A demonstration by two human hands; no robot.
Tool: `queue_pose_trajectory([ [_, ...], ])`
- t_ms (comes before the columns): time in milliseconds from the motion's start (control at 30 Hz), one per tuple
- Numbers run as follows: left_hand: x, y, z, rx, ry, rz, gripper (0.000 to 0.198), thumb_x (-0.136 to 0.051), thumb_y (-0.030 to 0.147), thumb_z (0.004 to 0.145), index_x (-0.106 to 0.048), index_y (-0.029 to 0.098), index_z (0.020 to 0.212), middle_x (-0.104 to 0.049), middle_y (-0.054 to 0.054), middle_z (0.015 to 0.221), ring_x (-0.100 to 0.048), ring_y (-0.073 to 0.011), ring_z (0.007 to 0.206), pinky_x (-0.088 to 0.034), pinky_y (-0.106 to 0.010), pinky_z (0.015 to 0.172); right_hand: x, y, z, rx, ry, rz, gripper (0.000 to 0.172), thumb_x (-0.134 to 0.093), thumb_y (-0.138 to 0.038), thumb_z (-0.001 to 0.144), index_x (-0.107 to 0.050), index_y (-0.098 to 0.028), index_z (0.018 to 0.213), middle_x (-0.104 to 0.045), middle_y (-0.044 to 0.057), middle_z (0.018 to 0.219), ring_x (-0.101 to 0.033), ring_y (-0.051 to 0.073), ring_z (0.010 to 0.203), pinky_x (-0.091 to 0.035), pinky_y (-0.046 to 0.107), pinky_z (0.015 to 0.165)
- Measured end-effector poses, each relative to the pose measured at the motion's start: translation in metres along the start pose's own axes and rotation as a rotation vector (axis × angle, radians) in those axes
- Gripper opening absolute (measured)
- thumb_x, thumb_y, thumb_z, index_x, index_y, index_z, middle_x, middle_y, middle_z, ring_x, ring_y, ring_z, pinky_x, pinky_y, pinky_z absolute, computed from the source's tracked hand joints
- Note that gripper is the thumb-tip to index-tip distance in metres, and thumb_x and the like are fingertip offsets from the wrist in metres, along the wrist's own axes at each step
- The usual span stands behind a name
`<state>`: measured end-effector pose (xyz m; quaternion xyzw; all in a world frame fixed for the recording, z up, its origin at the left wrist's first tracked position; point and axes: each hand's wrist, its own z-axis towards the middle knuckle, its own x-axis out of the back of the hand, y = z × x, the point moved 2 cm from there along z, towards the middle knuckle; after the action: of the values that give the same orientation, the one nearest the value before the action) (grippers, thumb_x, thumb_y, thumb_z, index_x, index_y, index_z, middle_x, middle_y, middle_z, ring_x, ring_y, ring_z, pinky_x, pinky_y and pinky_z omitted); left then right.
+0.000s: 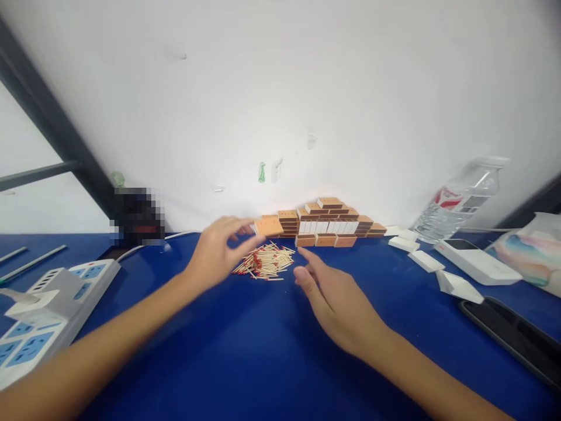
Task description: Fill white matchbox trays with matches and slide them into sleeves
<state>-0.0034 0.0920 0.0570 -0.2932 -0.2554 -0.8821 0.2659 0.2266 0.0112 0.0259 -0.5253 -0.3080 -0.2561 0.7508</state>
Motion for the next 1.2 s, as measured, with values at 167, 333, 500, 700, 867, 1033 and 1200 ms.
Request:
queue_pose_trajectory([
  [167,-0.027,-0.05,0.055,0.108,-0.119,0.019,0.022,-0.065,0.035,0.097,-0.077,0.02,0.106,-0.076,-0.007,0.097,-0.067,-0.0192,0.086,-0.053,-0.034,0.078,0.006,0.018,0.014,-0.047,0.014,-0.152,0.054,-0.024,-0.054,0.109,-0.063,-0.019,0.119,-0.076,0.01,0.099,-0.072,0.026,0.089,-0.045,0.034,0.075],
  [333,-0.052,-0.059,0.059,0.126,-0.123,0.04,0.021,-0.067,0.036,0.093,-0.078,0.019,0.099,-0.078,-0.009,0.095,-0.067,-0.0213,0.085,-0.051,-0.037,0.081,0.014,0.022,0.019,-0.011,0.048,-0.27,0.052,-0.024,-0.051,0.11,-0.06,-0.021,0.089,-0.074,0.007,0.088,-0.067,0.023,0.078,-0.037,0.032,0.068],
  [500,-0.061,-0.053,0.054,0.132,-0.088,0.085,0.021,-0.068,0.037,0.092,-0.077,0.02,0.101,-0.078,-0.008,0.094,-0.067,-0.0221,0.087,-0.051,-0.038,0.083,0.016,0.024,0.018,0.011,0.089,-0.328,0.052,-0.025,-0.051,0.11,-0.055,-0.022,0.08,-0.071,0.006,0.079,-0.064,0.021,0.071,-0.031,0.032,0.063],
  [700,-0.043,-0.038,0.042,0.122,-0.076,0.154,0.022,-0.068,0.035,0.091,-0.075,0.018,0.104,-0.077,-0.01,0.101,-0.068,-0.0262,0.096,-0.05,-0.042,0.088,0.036,0.033,0.029,-0.029,0.152,-0.441,0.053,-0.03,-0.053,0.108,-0.066,-0.022,0.085,-0.075,0.009,0.083,-0.068,0.024,0.073,-0.032,0.033,0.062],
  [867,-0.011,0.009,-0.008,-0.036,-0.153,0.154,0.017,-0.063,0.032,0.095,-0.073,0.022,0.105,-0.077,-0.006,0.098,-0.066,-0.0234,0.092,-0.05,-0.041,0.085,0.103,0.103,0.041,-0.31,0.273,-0.732,0.036,-0.051,-0.045,0.1,-0.074,-0.019,0.095,-0.076,0.017,0.088,-0.068,0.03,0.076,-0.032,0.036,0.06],
  [1033,0.006,0.03,-0.053,-0.183,-0.168,0.118,0.013,-0.063,0.027,0.097,-0.072,0.021,0.103,-0.075,-0.003,0.087,-0.065,-0.0197,0.084,-0.048,-0.036,0.077,0.15,0.177,0.037,-0.373,0.23,-0.783,0.028,-0.065,-0.038,0.091,-0.078,-0.014,0.097,-0.075,0.022,0.094,-0.067,0.03,0.083,-0.038,0.04,0.066],
  [1200,0.01,0.008,-0.059,-0.259,-0.159,0.223,0.014,-0.06,0.023,0.099,-0.071,0.019,0.105,-0.073,-0.003,0.083,-0.064,-0.019,0.081,-0.047,-0.035,0.075,0.14,0.199,0.039,-0.312,0.132,-0.779,0.02,-0.076,-0.033,0.082,-0.077,-0.014,0.074,-0.072,0.021,0.082,-0.064,0.031,0.078,-0.039,0.042,0.069],
])
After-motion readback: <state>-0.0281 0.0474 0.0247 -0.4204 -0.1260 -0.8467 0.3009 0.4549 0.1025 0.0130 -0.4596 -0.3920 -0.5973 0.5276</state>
